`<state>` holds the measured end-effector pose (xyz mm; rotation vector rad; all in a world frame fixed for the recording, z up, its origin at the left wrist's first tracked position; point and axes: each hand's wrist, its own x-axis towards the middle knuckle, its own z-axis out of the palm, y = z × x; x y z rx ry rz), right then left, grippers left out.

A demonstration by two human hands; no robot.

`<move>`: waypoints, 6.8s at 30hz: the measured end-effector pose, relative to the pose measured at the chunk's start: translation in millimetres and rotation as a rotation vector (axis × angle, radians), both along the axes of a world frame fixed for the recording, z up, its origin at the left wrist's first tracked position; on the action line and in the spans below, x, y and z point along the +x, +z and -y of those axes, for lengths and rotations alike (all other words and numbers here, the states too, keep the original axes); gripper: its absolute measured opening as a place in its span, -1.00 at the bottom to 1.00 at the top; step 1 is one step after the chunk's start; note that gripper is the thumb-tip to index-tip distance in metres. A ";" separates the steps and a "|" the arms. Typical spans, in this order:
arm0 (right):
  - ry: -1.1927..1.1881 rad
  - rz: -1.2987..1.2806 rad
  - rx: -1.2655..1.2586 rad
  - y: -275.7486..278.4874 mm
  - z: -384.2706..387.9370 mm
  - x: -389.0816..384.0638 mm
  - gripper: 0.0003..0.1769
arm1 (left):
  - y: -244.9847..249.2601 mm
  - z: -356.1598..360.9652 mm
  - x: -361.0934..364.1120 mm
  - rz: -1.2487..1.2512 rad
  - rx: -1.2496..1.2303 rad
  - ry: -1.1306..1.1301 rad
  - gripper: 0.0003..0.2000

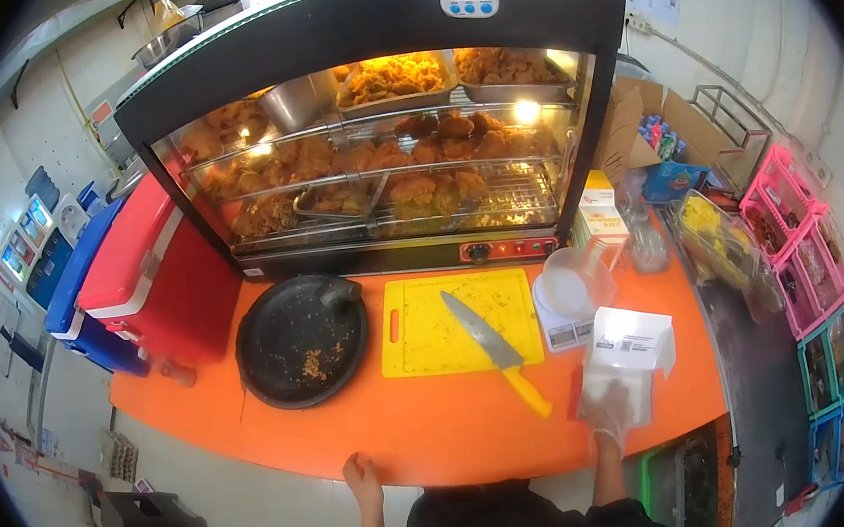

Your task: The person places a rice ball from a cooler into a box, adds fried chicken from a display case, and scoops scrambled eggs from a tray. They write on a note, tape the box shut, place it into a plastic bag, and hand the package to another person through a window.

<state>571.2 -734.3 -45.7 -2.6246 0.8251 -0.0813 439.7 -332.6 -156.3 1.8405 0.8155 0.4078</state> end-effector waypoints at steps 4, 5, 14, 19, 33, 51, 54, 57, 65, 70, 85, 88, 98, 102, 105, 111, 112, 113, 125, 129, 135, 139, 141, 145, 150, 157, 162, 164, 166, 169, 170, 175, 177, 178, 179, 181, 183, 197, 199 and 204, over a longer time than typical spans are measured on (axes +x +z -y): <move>0.030 0.130 -0.056 0.9 -3.6 -6.6 -0.45 | 9.5 -0.5 -2.1 -0.121 0.269 0.125 -0.59; 0.063 0.232 -0.092 -2.5 -2.6 -8.5 -0.49 | 3.7 -4.8 -5.5 -0.127 0.270 0.121 -0.59; 0.158 0.296 -0.229 -26.5 8.9 -11.2 -0.70 | -38.7 -41.1 -15.1 -0.245 0.317 0.305 -0.24; 0.211 0.187 -0.355 -41.7 18.6 -4.8 -0.72 | -35.4 -36.0 1.3 -0.141 0.252 0.429 -0.24; 0.182 0.254 -0.486 -44.5 14.5 2.2 -0.77 | -21.2 -14.8 17.4 -0.020 0.394 0.581 -0.42; 0.164 0.382 -0.376 -49.8 18.1 1.1 -0.76 | -20.5 -14.1 16.9 -0.077 0.394 0.563 -0.44; 0.148 0.323 -0.350 -49.5 18.5 2.2 -0.77 | -20.2 -14.2 17.4 -0.077 0.389 0.573 -0.44; 0.163 0.373 -0.324 -49.1 18.4 2.3 -0.76 | -25.1 -15.9 16.0 -0.063 0.411 0.570 -0.43; 0.033 0.412 -0.018 -21.0 -0.9 -4.6 -0.74 | -19.3 -13.6 16.8 -0.013 0.387 0.585 -0.43; 0.014 0.695 -0.115 -22.6 -3.7 1.3 -0.64 | -20.8 -15.5 18.5 -0.032 0.387 0.607 -0.42; 0.558 0.647 0.102 154.5 -99.6 141.6 -0.51 | -3.5 -171.6 49.3 -0.385 0.110 1.043 -0.36; 0.577 0.627 -0.080 175.7 -111.1 184.0 -0.54 | -0.1 -169.5 61.3 -0.549 0.339 1.026 -0.38; 0.242 0.723 -0.204 175.3 -89.8 284.9 -0.25 | 16.0 -162.6 65.2 -0.543 0.361 1.009 -0.47; 0.083 0.649 -0.057 196.5 -100.5 285.5 -0.41 | 23.8 -156.5 64.0 -0.521 0.371 0.966 -0.48; 0.136 0.727 0.021 188.8 -108.2 287.4 -0.52 | 13.0 -161.1 64.1 -0.523 0.379 0.955 -0.47; 0.255 0.598 0.901 201.7 -196.3 256.1 -0.62 | 2.0 -164.1 61.1 -0.558 0.422 0.934 -0.46; 0.340 0.521 0.778 200.6 -209.1 253.8 -0.59 | 0.5 -164.9 62.6 -0.605 0.448 0.944 -0.46; 0.398 0.474 0.706 207.6 -223.7 246.7 -0.61 | 4.1 -163.4 65.7 -0.598 0.466 0.935 -0.46; 1.056 0.866 -0.301 187.3 -285.1 363.4 -0.72 | 23.4 -148.4 72.3 -0.707 0.367 0.885 -0.46; 1.177 0.707 -0.200 211.4 -310.0 371.7 -0.68 | 15.0 -156.1 70.7 -0.671 0.394 0.893 -0.46; 0.983 0.581 -0.823 196.3 -292.6 399.9 -0.54 | 1.6 -163.0 69.5 -0.716 0.442 0.954 -0.51; 1.200 0.253 -0.520 213.3 -304.0 383.3 -0.61 | 16.6 -154.3 74.1 -0.685 0.443 0.933 -0.50; 1.269 0.489 -0.455 190.6 -319.2 402.7 -0.62 | 18.9 -153.5 74.2 -0.681 0.438 0.920 -0.48; 1.064 0.431 -0.086 173.6 -373.4 423.0 -0.56 | 21.3 -156.2 72.5 -0.640 0.354 0.894 -0.45; 0.878 0.238 0.273 212.6 -358.6 408.1 -0.52 | 4.1 -161.9 66.2 -0.675 0.441 0.924 -0.49; 0.759 0.283 0.681 231.6 -318.6 342.6 -0.44 | 10.3 -155.2 68.3 -0.640 0.462 0.921 -0.50; 0.674 0.430 1.818 181.6 -270.6 305.0 -0.32 | 20.7 -152.4 69.3 -0.678 0.398 0.903 -0.48; 0.550 0.357 2.213 175.1 -251.2 265.8 -0.38 | 17.7 -154.3 65.0 -0.685 0.405 0.847 -0.46; 0.407 0.293 2.604 165.6 -229.7 228.9 -0.43 | 10.4 -156.3 63.0 -0.678 0.431 0.875 -0.46; 0.465 0.299 2.741 144.7 -200.3 178.9 -0.38 | 0.6 -160.5 61.4 -0.679 0.456 0.893 -0.48; 0.447 0.346 2.743 137.3 -190.0 165.4 -0.38 | -1.3 -163.0 62.0 -0.670 0.478 0.865 -0.48; 0.332 0.516 2.729 123.4 -130.6 94.3 -0.31 | -18.8 -173.7 55.4 -0.727 0.503 0.861 -0.48; 0.341 0.504 2.744 111.6 -99.8 64.9 -0.31 | -33.3 -186.7 40.1 -0.830 0.710 0.628 -0.49; 0.226 0.593 2.565 102.0 -85.4 51.3 -0.33 | -40.6 -192.8 32.8 -0.923 0.893 0.414 -0.49; 0.114 0.659 2.380 94.3 -70.3 36.8 -0.34 | -45.0 -197.4 25.8 -0.927 0.905 0.389 -0.49; -0.029 0.723 2.281 84.8 -38.3 6.7 -0.42 | -48.9 -197.3 8.3 -0.334 0.245 0.585 -0.56; -0.152 0.775 2.183 73.6 -0.3 -19.2 -0.50 | -24.9 -140.8 -7.3 -0.281 0.407 0.573 -0.59; 0.178 0.288 0.078 -8.3 86.7 -20.9 -0.71 | 71.1 174.4 21.8 0.174 0.688 -0.141 -0.54; 0.345 0.315 -0.187 -35.2 99.0 -20.9 -0.68 | 75.6 177.5 28.9 0.248 0.650 -0.312 -0.55; 0.266 0.435 -0.651 -43.6 104.2 -13.1 -0.44 | 110.3 145.1 85.6 0.295 0.735 -0.299 -0.54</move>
